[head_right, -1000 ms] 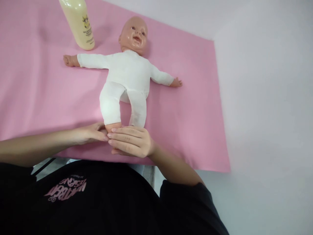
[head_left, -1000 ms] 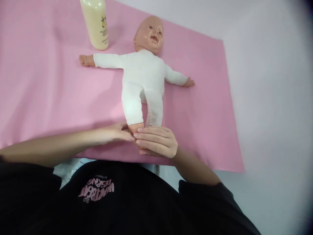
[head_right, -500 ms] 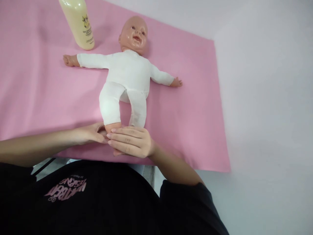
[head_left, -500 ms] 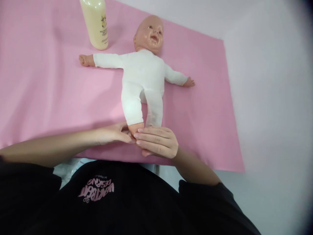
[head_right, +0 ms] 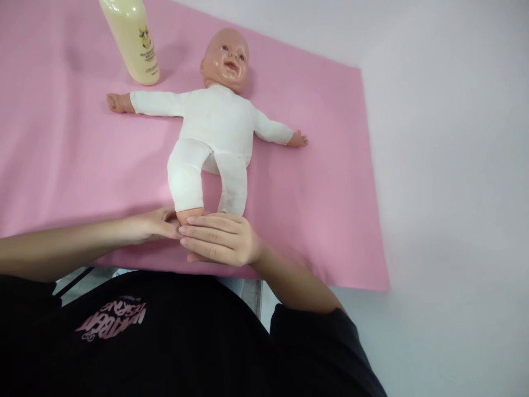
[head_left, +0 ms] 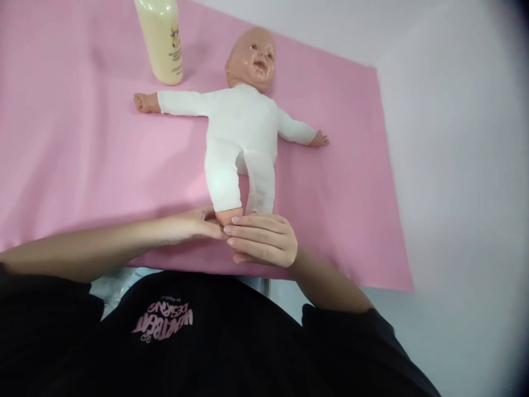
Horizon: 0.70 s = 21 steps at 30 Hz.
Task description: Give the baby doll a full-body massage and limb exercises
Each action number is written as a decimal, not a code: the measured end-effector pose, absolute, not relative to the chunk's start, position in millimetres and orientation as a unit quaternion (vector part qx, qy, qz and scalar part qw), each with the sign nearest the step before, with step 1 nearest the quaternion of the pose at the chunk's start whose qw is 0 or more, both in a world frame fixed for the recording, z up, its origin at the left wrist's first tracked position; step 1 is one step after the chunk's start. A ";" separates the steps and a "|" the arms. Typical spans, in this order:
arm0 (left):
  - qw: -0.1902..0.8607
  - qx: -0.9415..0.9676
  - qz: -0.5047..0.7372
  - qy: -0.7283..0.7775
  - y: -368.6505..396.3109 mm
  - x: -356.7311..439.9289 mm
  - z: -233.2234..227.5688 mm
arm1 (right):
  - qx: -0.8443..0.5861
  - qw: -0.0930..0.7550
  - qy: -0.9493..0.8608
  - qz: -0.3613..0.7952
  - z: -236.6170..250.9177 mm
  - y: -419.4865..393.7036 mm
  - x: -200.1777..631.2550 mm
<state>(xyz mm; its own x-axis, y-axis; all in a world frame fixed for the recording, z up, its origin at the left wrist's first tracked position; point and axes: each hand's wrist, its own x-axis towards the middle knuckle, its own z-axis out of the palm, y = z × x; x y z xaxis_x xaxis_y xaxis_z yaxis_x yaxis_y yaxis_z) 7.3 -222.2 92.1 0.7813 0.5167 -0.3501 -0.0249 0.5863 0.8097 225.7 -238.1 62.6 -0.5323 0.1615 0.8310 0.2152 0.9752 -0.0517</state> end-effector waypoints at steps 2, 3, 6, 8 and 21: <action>0.841 0.426 0.167 0.290 -222.7 7.6 91.8 | -0.107 0.464 -0.879 -0.024 62.7 -238.4 227.4; 0.840 0.425 0.170 0.293 -223.1 7.7 91.5 | -0.107 0.461 -0.881 -0.023 62.7 -238.5 228.2; 0.839 0.420 0.177 0.298 -224.3 7.4 91.5 | -0.101 0.455 -0.884 -0.024 63.1 -238.5 229.8; 0.840 0.420 0.177 0.295 -224.6 7.0 92.4 | -0.101 0.453 -0.886 -0.024 63.8 -238.5 229.9; 0.850 0.405 0.175 0.286 -224.0 7.4 91.3 | -0.124 0.456 -0.881 -0.043 65.7 -238.9 225.9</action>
